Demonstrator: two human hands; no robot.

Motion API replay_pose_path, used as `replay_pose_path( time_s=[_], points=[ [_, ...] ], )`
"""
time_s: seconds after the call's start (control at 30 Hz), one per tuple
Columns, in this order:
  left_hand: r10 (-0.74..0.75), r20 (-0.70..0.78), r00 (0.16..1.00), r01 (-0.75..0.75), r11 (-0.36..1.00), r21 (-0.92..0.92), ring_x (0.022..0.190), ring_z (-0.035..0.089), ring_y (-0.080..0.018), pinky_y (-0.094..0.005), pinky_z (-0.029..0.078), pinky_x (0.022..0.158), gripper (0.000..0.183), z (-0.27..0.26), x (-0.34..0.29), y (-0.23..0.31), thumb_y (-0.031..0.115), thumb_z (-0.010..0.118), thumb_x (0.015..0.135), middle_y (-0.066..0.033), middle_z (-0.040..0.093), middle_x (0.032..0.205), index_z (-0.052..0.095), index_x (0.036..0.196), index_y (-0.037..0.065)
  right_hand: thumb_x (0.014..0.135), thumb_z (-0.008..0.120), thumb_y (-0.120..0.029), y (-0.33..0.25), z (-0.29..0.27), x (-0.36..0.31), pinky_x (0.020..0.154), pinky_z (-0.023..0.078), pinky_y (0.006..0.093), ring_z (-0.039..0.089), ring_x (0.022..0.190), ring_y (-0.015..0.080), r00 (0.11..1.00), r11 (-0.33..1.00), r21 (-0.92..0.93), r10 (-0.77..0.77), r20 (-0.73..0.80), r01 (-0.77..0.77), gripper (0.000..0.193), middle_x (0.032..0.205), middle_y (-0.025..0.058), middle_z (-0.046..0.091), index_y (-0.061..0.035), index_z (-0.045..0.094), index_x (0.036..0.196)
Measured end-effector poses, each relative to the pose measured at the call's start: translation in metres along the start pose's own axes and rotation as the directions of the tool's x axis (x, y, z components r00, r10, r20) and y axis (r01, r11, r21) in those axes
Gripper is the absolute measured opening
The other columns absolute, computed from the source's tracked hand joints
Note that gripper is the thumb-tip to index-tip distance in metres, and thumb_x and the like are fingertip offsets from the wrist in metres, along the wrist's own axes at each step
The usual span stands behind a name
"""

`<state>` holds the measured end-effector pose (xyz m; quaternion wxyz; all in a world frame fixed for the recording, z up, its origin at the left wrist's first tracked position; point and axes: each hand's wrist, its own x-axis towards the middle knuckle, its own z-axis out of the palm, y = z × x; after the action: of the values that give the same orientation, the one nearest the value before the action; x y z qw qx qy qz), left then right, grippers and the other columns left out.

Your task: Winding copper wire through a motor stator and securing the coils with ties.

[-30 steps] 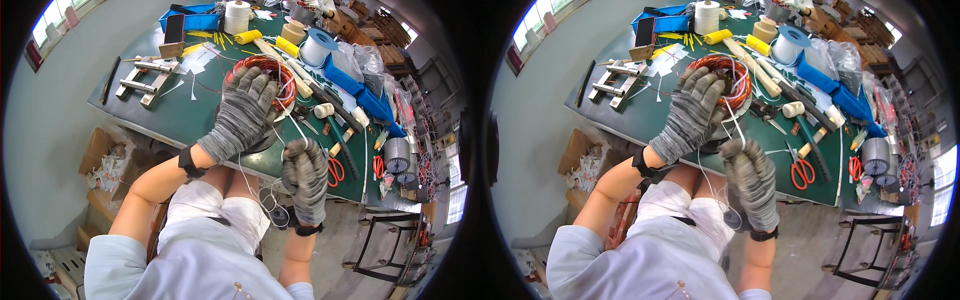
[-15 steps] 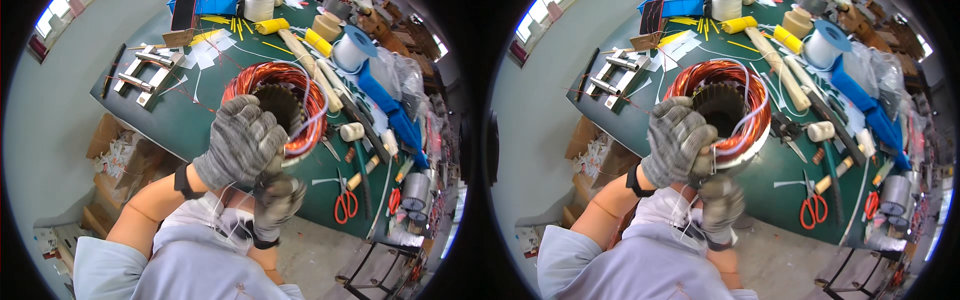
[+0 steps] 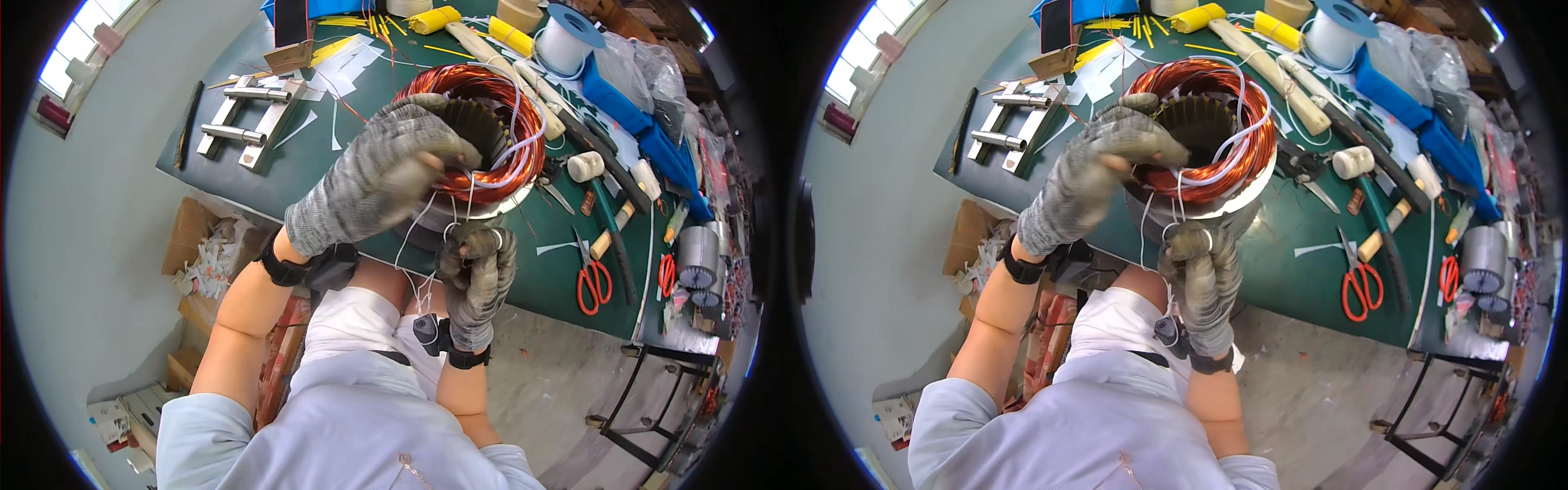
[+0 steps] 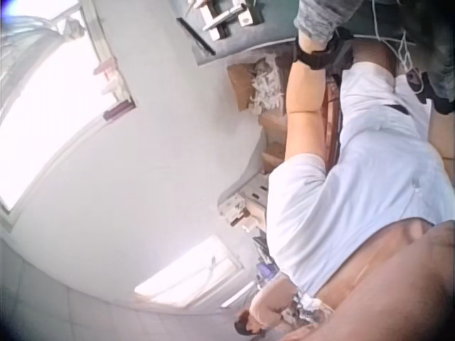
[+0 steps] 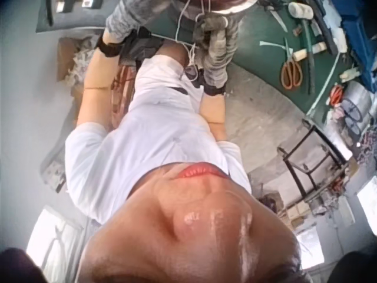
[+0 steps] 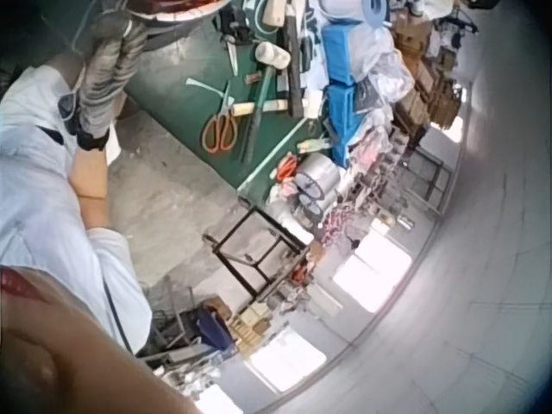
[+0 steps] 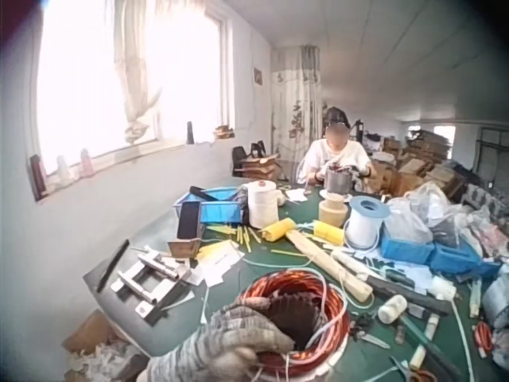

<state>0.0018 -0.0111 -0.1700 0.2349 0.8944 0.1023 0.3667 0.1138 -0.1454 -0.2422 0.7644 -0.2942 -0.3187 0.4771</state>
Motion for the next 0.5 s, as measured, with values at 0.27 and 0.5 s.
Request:
replay_pose_path(
  time_s=[0.27,0.5],
  points=[
    [0.192,-0.051,0.98,-0.176,0.959,0.224,0.09,0.054,-0.0257,-0.0455,0.028,0.101,0.03,0.006,-0.004,0.006,0.011,0.055,0.074,-0.0091,0.056,0.089,0.057,0.103,0.006,0.087,0.055,-0.02,-0.006,0.015,-0.005,0.058,0.044,0.0245,0.052,0.065,0.0123,0.998,0.998,0.059,0.002,-0.056,0.002,0.016,0.082,0.0058,0.056,-0.0054,0.054,0.092],
    [0.164,-0.098,0.982,-0.121,0.932,0.342,0.087,0.053,-0.0282,-0.0471,0.029,0.101,0.027,0.021,-0.006,0.004,0.01,0.055,0.072,-0.0098,0.054,0.084,0.056,0.098,0.005,0.088,0.051,-0.018,-0.026,0.02,-0.007,0.036,0.023,0.0151,0.029,0.039,0.001,0.982,0.951,-0.248,-0.19,0.003,0.184,0.008,0.079,0.013,0.063,-0.0108,0.054,0.089]
  ],
)
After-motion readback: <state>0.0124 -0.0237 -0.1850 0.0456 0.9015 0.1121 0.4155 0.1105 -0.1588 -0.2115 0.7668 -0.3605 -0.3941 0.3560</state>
